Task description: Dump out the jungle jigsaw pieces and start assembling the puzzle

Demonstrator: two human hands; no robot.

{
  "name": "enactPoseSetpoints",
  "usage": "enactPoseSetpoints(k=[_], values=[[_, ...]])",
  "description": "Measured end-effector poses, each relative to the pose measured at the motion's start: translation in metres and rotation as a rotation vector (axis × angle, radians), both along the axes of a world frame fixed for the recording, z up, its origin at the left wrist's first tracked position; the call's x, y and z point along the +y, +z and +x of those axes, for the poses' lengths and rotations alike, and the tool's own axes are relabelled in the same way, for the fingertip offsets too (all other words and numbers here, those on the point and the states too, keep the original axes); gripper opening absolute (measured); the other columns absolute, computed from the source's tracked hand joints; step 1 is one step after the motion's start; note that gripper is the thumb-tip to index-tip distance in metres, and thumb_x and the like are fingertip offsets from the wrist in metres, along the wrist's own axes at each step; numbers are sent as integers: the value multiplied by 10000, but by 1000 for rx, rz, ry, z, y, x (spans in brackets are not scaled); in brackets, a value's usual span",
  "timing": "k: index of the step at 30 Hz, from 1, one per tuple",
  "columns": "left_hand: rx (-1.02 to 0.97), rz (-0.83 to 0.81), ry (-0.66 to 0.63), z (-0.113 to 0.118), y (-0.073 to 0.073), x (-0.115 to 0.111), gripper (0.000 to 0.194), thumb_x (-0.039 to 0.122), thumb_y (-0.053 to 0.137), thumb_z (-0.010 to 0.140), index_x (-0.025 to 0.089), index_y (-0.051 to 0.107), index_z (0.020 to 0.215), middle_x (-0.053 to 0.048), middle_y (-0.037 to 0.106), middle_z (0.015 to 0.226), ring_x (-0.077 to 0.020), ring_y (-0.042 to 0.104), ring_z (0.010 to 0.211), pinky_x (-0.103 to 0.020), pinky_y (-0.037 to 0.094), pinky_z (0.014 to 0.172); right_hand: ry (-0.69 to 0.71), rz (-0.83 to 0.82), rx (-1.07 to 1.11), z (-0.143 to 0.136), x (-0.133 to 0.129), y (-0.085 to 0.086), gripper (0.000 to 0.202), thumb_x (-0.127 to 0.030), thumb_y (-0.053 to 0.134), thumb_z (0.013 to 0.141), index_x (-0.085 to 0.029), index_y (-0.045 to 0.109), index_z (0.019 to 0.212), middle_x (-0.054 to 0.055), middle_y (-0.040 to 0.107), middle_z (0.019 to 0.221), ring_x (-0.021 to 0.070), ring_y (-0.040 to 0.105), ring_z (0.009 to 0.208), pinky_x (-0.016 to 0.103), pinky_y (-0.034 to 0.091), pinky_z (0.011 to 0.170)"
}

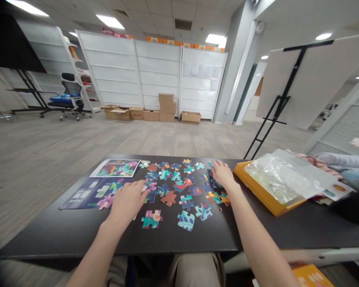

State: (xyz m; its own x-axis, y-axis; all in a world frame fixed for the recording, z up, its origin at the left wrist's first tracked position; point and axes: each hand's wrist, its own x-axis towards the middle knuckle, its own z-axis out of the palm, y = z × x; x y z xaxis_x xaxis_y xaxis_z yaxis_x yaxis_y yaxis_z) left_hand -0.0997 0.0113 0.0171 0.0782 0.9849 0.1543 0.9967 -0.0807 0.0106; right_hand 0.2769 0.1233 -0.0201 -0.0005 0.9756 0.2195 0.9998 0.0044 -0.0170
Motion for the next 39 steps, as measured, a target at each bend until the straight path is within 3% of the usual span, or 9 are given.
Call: enactPoseSetpoints(k=[3, 7, 12, 19, 22, 26, 28, 36, 39], values=[[-2, -18, -9, 1, 0, -1, 259, 282, 496, 1002, 171, 622, 1200, -144, 726, 1171, -340, 638, 1117, -429, 486, 881, -10, -111, -12, 6, 5, -9, 450, -341, 381, 1057, -224, 539, 1461, 148, 524, 1523, 336, 539, 1303, 460, 430, 1057], [-9, -35, -10, -1, 0, -1, 249, 300, 544, 983, 184, 615, 1191, -131, 733, 1152, -332, 635, 1123, -418, 480, 896, -66, -174, -29, 14, 5, -6, 434, -358, 383, 1055, -129, 643, 1317, 210, 625, 1375, 336, 599, 1235, 428, 446, 1023], [-11, -54, -1, -2, 2, -2, 256, 320, 563, 977, 190, 629, 1187, -128, 736, 1151, -339, 636, 1129, -429, 476, 922, -194, -164, -45, 13, 5, 0, 443, -382, 473, 1012, -30, 662, 1203, 280, 674, 1187, 364, 664, 1108, 409, 485, 916], [-48, 1, -17, -2, -2, 0, 261, 302, 554, 979, 187, 671, 1183, -126, 666, 1282, -343, 621, 1135, -459, 487, 920, -258, -84, -33, 11, 7, -6, 382, -355, 461, 1023, -75, 666, 1184, 241, 651, 1235, 346, 643, 1124, 380, 468, 912], [-183, 25, -185, 6, 0, -2, 250, 291, 573, 977, 211, 670, 1193, -97, 653, 1314, -310, 601, 1172, -447, 475, 968, -208, -92, -18, 12, 8, -8, 369, -319, 404, 1047, -135, 635, 1269, 211, 615, 1334, 332, 623, 1157, 389, 454, 938], [-422, -114, -654, 29, 2, -13, 288, 350, 717, 907, 248, 673, 1173, -26, 708, 1221, -241, 597, 1177, -381, 452, 1046, -189, -126, -17, 14, 9, -8, 345, -288, 415, 1042, -149, 638, 1267, 201, 632, 1306, 324, 629, 1145, 395, 446, 946], [-449, -179, -776, 42, 0, -19, 385, 389, 787, 848, 250, 673, 1189, -26, 714, 1214, -253, 595, 1194, -399, 433, 1090, -197, -120, -20, 15, 9, -7, 326, -297, 451, 1031, -123, 650, 1223, 208, 646, 1255, 320, 638, 1125, 388, 444, 947], [-386, -249, -795, 63, -9, -22, 503, 439, 867, 750, 227, 684, 1168, -61, 709, 1194, -298, 604, 1204, -497, 370, 1174, -218, -86, -34, 18, 10, -9, 323, -331, 477, 1024, -78, 652, 1124, 230, 666, 1159, 323, 663, 1062, 370, 457, 895], [-373, -259, -784, 65, -10, -21, 520, 448, 876, 735, 230, 685, 1166, -64, 707, 1177, -302, 608, 1197, -481, 418, 1135, -208, -93, -38, 19, 11, -10, 312, -315, 460, 1030, -78, 645, 1113, 220, 690, 1114, 321, 670, 1054, 367, 458, 886]])
